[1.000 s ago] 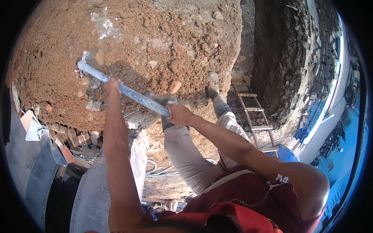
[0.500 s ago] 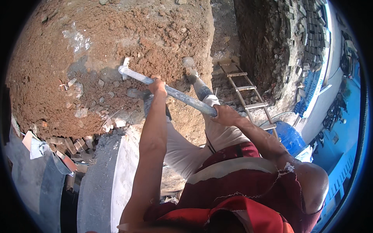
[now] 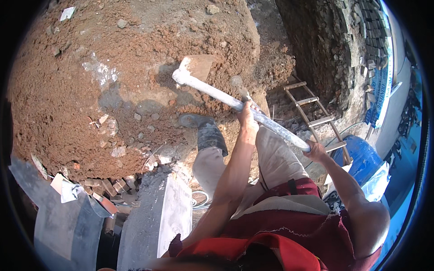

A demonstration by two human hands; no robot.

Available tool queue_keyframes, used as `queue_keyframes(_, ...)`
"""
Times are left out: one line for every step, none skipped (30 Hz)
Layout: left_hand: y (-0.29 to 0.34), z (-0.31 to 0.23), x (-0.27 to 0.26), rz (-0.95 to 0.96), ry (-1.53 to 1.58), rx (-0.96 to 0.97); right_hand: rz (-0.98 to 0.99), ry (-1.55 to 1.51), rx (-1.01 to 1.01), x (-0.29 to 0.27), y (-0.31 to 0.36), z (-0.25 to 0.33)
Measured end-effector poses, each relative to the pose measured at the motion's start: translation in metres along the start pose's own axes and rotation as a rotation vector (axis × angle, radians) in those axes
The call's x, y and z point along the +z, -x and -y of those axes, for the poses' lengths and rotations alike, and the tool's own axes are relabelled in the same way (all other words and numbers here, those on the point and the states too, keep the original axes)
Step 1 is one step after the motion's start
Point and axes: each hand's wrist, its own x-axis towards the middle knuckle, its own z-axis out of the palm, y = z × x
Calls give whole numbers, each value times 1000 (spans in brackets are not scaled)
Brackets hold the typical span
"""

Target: The person uses a hoe to repeatedly strike and level a large pile of soil and debris on a construction site. The person moves around the pile, adjusting position and striking different areas to flatten the surface.

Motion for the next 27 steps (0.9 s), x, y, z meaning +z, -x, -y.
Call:
queue_keyframes(-2,-54,1,-31,-63,107,-5,-81,-123,7,-25,38)
queue_keyframes(-8,-112,6,-104,-108,272,-40,-76,-256,13,-60,90)
queue_keyframes(-13,-171,10,-111,-106,431,-69,-181,-378,13,-85,145)
queue_keyframes(-21,-230,16,-73,-136,647,-50,-269,-401,10,-111,206)
queue_keyframes(-28,-287,23,-33,-235,846,-69,-251,-545,-1,-134,268)
queue_keyframes(-39,-337,34,-114,-362,1007,8,-386,-598,-15,-154,329)
queue_keyframes(-47,-383,43,-213,-549,1101,69,-458,-613,-32,-169,386)
queue_keyframes(-56,-417,49,-307,-657,1130,71,-506,-695,-52,-183,436)
queue_keyframes(-65,-448,56,-416,-838,1069,67,-531,-782,-70,-191,476)
queue_keyframes(-72,-476,64,-573,-1071,1084,61,-522,-816,-86,-194,501)
queue_keyframes(-80,-494,68,-718,-1332,1067,49,-518,-803,-95,-193,517)
queue_keyframes(-88,-507,71,-671,-1393,959,22,-539,-811,-101,-189,522)
queue_keyframes(-99,-510,73,-655,-1390,940,25,-510,-751,-104,-184,517)
queue_keyframes(-107,-513,75,-527,-1347,784,1,-499,-720,-104,-177,503)
queue_keyframes(-118,-503,75,-445,-1245,709,-5,-493,-692,-103,-168,486)
queue_keyframes(-125,-493,77,-371,-1144,633,68,-535,-650,-104,-162,460)
queue_keyframes(-136,-470,78,-408,-1154,673,68,-520,-625,-104,-154,432)
queue_keyframes(-142,-449,82,-472,-1165,678,83,-507,-601,-104,-146,403)
queue_keyframes(-145,-423,85,-433,-1049,756,62,-476,-590,-103,-137,371)
queue_keyframes(-149,-383,86,-409,-951,784,50,-454,-548,-102,-128,338)
queue_keyframes(-147,-345,90,-464,-907,765,86,-436,-506,-100,-120,305)
queue_keyframes(-143,-302,92,-402,-849,695,124,-431,-456,-95,-113,269)
queue_keyframes(-136,-253,95,-347,-738,691,47,-457,-489,-88,-103,229)
queue_keyframes(-127,-207,96,-271,-698,642,48,-434,-468,-80,-95,190)
queue_keyframes(-117,-159,97,-296,-761,541,38,-410,-394,-68,-86,150)
queue_keyframes(-107,-107,94,-264,-740,557,92,-409,-294,-57,-77,109)
queue_keyframes(-97,-58,89,-190,-699,501,52,-450,-255,-44,-67,69)
